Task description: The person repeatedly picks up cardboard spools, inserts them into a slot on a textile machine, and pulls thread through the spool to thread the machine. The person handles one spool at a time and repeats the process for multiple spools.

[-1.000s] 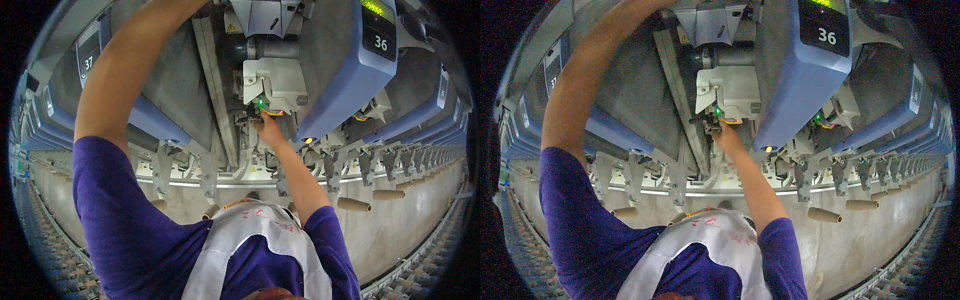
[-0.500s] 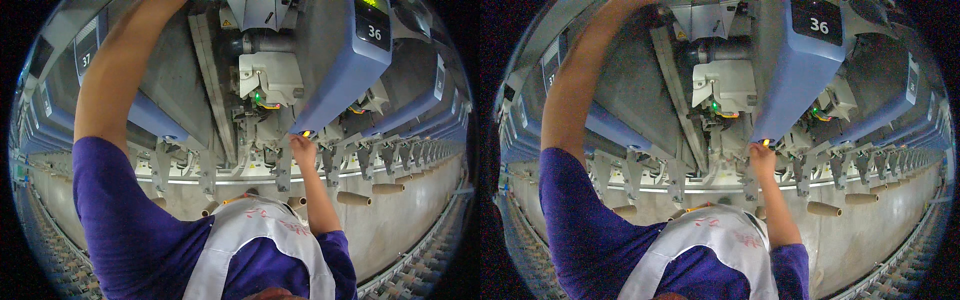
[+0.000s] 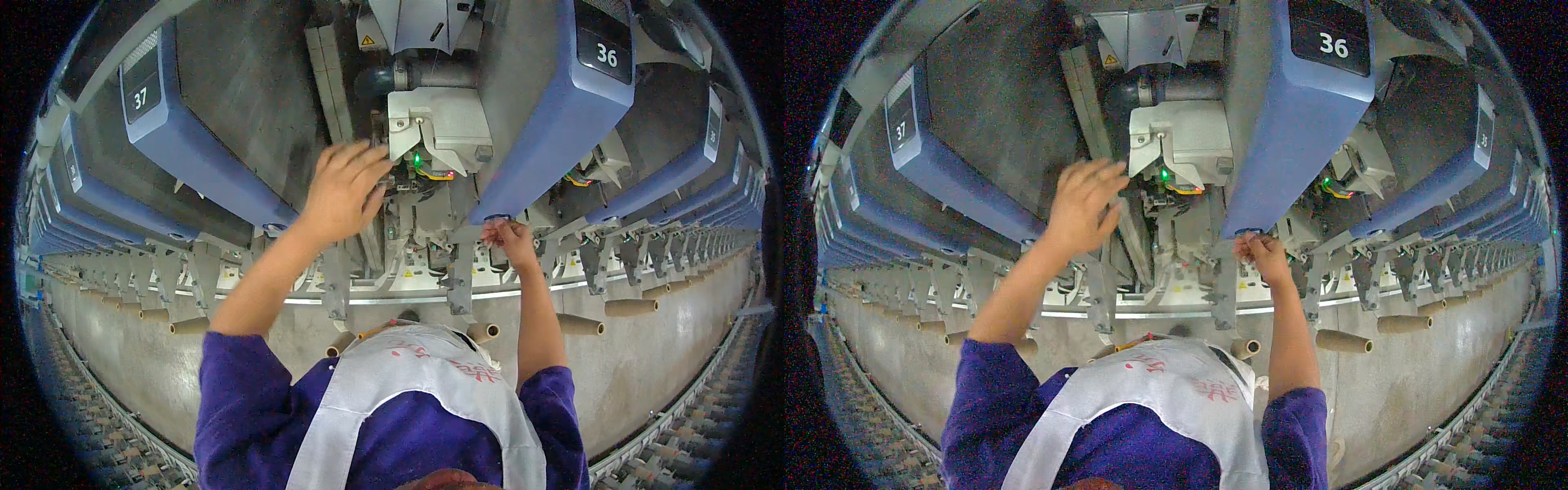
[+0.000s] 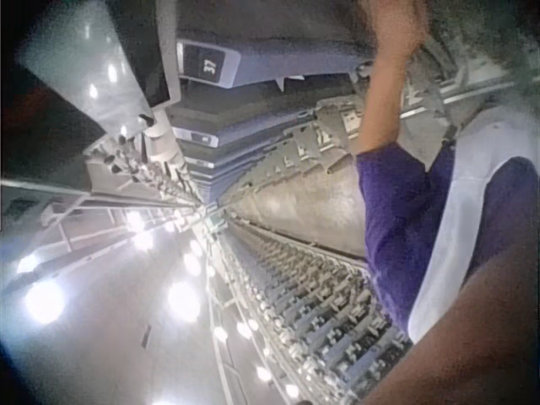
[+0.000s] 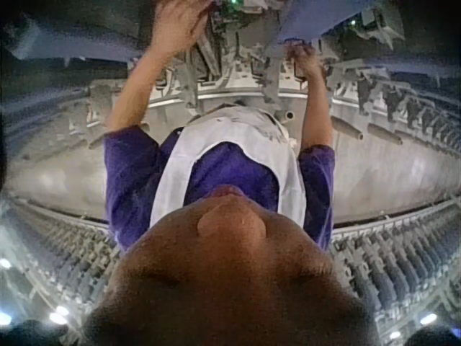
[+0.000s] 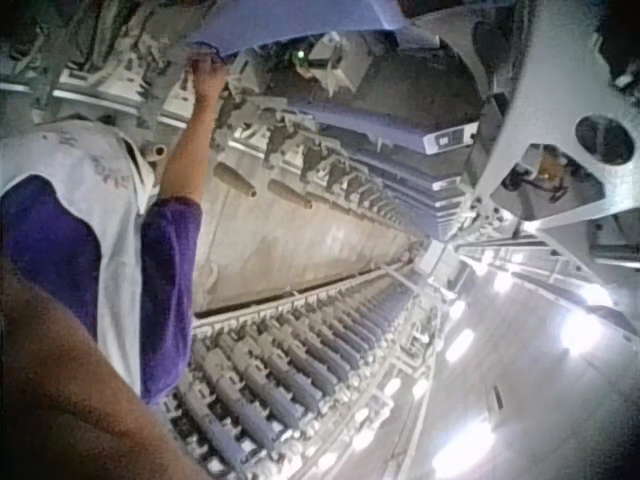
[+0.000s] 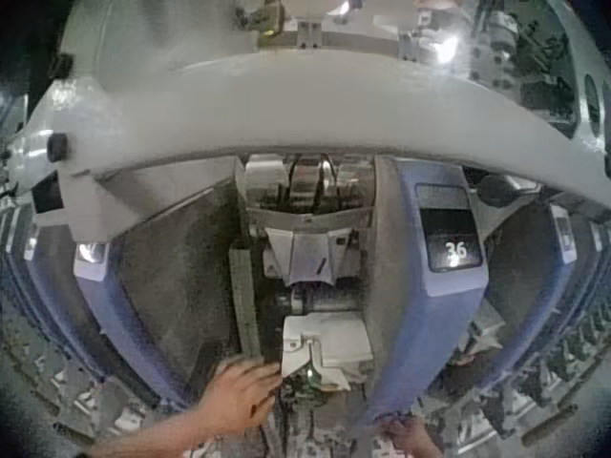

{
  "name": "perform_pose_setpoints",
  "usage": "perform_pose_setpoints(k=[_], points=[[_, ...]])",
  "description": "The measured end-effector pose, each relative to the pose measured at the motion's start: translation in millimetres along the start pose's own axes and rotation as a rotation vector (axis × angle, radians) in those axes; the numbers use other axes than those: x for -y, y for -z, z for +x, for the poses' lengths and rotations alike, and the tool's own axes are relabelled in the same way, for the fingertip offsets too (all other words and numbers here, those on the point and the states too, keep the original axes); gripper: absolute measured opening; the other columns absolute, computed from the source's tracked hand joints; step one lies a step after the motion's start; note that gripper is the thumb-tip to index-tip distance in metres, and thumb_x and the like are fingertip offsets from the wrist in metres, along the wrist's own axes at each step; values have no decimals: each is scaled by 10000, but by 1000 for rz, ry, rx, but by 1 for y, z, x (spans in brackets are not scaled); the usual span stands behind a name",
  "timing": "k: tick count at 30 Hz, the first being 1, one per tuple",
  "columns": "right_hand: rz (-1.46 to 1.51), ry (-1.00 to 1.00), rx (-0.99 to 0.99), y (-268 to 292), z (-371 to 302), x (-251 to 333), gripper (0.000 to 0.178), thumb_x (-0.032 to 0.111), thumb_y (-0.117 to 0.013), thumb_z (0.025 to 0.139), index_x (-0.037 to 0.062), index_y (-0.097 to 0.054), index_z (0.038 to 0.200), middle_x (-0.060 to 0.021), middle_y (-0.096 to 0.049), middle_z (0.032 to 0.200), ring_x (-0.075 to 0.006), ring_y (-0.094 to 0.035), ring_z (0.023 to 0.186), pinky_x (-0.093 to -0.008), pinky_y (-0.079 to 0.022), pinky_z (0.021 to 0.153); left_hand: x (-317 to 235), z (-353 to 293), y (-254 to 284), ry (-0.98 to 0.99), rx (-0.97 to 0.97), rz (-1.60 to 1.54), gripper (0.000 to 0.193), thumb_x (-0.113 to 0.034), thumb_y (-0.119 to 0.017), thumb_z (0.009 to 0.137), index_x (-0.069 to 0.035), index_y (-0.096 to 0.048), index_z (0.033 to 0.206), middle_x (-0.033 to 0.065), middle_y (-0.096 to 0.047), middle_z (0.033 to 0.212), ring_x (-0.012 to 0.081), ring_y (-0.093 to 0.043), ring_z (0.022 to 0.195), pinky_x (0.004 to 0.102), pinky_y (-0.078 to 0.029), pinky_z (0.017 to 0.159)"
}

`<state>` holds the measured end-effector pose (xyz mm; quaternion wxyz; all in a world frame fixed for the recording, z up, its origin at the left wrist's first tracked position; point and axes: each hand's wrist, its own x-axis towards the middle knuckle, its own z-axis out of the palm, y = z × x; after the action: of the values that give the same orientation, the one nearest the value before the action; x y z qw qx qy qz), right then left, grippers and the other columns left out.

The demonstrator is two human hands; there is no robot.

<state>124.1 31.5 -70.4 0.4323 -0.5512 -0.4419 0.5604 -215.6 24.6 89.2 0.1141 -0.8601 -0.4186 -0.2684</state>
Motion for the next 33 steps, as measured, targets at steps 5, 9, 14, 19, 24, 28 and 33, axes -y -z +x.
perform_pose_setpoints(k=[5,9,14,19,24,28,33], points=[[-1081,356,-67,4,-3,21,382,347,-524,893,32,-662,728,-157,-666,697,-308,-661,637,-412,-517,586,-11,-60,-49,345,-39,-192,345,-110,-633,766,-84,-611,1109,91,-621,1172,323,-544,1089,458,-379,959],[-1553,317,-180,-14,-15,42,383,356,-540,866,16,-657,736,-167,-651,666,-337,-657,629,-435,-533,599,-24,-79,-67,407,-7,-236,329,-100,-633,760,-70,-609,1086,97,-641,1122,315,-571,1034,439,-390,931],[-1413,350,-289,-23,-30,33,354,359,-536,872,53,-653,741,-161,-657,711,-360,-644,655,-468,-515,592,-31,-80,-68,331,-14,-236,330,-111,-637,755,-65,-608,1080,104,-643,1110,310,-572,1035,431,-403,911],[-1249,294,-147,-32,-43,10,260,309,-553,852,83,-680,831,-161,-665,766,-371,-640,718,-463,-512,647,-21,-82,-76,498,134,-279,399,-143,-630,790,-75,-571,1178,118,-619,1173,337,-554,1084,455,-378,970],[-1041,325,66,-66,-55,-2,231,232,-571,820,94,-696,957,-159,-674,858,-358,-640,793,-416,-515,704,-1,-56,-107,465,132,-136,551,-194,-640,798,-66,-462,1304,175,-500,1311,369,-477,1181,465,-352,1019],[-1027,315,129,-87,-61,-3,241,200,-578,805,90,-698,983,-170,-667,884,-348,-641,802,-417,-514,708,7,-30,-134,525,155,-107,622,-262,-637,809,-55,-406,1349,221,-382,1379,406,-387,1253,487,-342,1026],[-941,408,119,-89,-69,-3,234,179,-582,800,85,-704,976,-178,-663,825,-353,-642,744,-405,-518,671,15,-20,-154,665,80,-12,580,-344,-613,824,-111,-456,1332,198,-392,1316,414,-387,1208,515,-353,970]])
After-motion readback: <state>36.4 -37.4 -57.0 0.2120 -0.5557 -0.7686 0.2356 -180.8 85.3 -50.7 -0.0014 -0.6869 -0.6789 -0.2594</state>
